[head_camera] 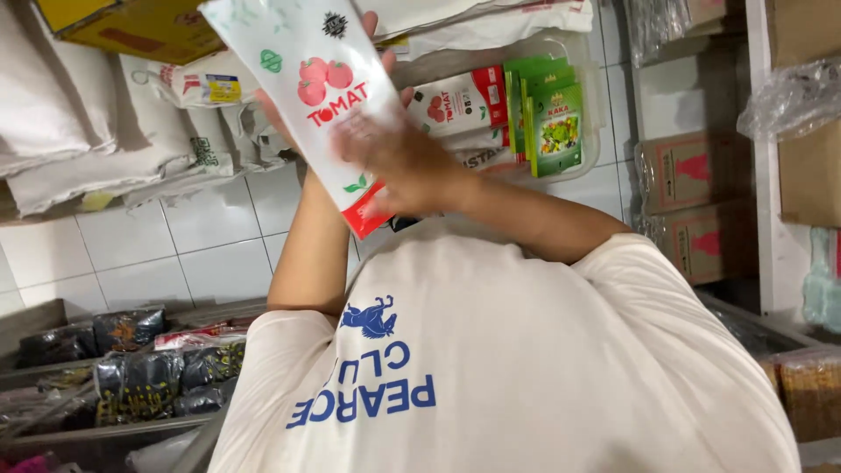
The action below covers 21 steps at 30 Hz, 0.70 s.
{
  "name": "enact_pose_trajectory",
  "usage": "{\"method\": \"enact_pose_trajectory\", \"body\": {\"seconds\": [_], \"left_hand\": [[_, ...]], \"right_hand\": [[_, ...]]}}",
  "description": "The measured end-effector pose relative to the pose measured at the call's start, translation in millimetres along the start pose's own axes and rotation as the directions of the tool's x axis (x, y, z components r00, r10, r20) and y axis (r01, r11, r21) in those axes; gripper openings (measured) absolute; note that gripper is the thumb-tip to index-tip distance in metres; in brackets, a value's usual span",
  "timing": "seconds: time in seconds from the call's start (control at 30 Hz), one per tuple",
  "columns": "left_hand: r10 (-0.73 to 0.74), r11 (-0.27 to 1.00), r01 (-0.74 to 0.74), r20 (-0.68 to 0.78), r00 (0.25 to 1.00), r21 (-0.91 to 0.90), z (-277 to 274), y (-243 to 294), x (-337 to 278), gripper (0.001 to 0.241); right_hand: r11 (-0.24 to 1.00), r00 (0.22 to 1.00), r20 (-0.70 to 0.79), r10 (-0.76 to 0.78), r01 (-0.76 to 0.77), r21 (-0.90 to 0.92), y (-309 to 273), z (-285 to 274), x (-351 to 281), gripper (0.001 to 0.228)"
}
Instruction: The person sorts plastic bags by hand, picking up a bag, turning it over, and placing it on a stack before retrieving more bags and small green packets from a plastic bin.
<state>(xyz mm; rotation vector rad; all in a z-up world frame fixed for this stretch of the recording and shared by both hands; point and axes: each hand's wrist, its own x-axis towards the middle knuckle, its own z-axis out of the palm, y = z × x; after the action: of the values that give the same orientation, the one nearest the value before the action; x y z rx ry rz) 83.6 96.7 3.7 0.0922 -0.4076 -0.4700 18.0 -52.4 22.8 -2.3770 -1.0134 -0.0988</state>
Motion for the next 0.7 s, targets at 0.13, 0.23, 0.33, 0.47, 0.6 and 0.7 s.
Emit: {"method": "enact_pose_trajectory", "body": {"seconds": [0.13, 0.23, 0.33, 0.47, 0.6, 0.7], "left_hand": [[0.122, 0.993, -0.120, -0.147, 0.982, 0.017, -2.2, -7.5, 6.2, 0.112], [0.027, 0.999, -0.023, 0.073, 0.997, -0.049, -4.7, -21.9, 7.5, 0.098], [0.041, 0.999, -0.041, 0.071, 0.997, -0.001, -7.1, -34.3, 6.7, 0.099], [0.094, 0.995, -0.100, -0.222, 0.970, -0.014, -9.1, -34.8, -6.1, 0.104], [0.099, 0.986, -0.076, -0.156, 0.983, 0.147, -21.8, -53.4, -17.4, 0.089], [0.056, 0.998, -0.052, -0.110, 0.992, 0.040, -42.5, -39.6, -25.2, 0.085]], "right_hand": [[0.970, 0.954, -0.287, 0.084, -0.144, -0.198, 18.1, -18.0, -12.0, 0.098], [0.997, 0.993, -0.095, -0.073, 0.069, -0.038, 7.7, -2.7, -1.3, 0.098], [0.989, 1.000, 0.023, -0.004, 0.008, -0.146, 21.5, -4.3, 17.7, 0.101], [0.958, 0.965, -0.231, 0.127, -0.180, -0.225, 30.3, -21.8, 21.4, 0.104], [0.982, 0.993, -0.096, 0.067, -0.083, -0.167, 21.9, -24.3, 40.2, 0.101], [0.917, 0.940, -0.011, 0.341, -0.336, -0.215, 33.0, -40.2, 43.4, 0.095]]}}
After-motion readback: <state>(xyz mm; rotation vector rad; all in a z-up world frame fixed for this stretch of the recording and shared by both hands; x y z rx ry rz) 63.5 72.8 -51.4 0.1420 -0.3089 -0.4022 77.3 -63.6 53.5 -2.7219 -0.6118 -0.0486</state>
